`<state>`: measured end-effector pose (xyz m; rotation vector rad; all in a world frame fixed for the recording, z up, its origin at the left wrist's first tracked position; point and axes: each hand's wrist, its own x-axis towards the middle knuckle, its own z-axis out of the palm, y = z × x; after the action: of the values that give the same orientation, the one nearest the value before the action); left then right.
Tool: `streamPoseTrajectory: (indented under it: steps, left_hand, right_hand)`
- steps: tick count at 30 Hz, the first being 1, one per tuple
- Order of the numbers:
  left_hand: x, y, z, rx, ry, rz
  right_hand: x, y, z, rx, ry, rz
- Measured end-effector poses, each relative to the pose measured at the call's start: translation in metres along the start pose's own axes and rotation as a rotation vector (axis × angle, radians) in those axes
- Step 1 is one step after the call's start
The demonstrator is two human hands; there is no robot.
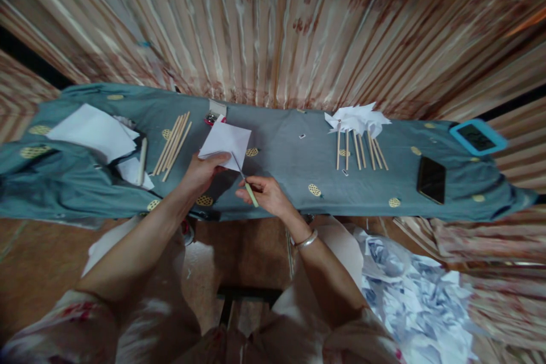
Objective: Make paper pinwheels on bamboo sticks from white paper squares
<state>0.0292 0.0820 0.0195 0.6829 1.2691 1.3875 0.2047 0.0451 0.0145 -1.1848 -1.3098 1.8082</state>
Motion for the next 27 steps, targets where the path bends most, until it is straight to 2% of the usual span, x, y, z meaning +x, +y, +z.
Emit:
streamPoseTrajectory:
  steps: [27]
  left_hand:
    - [-0.001, -0.0016, 0.0007, 0.024, -0.047, 0.009]
  right_hand:
    - [0.0015, 0.001, -0.0016, -0.01, 0.009, 0.015]
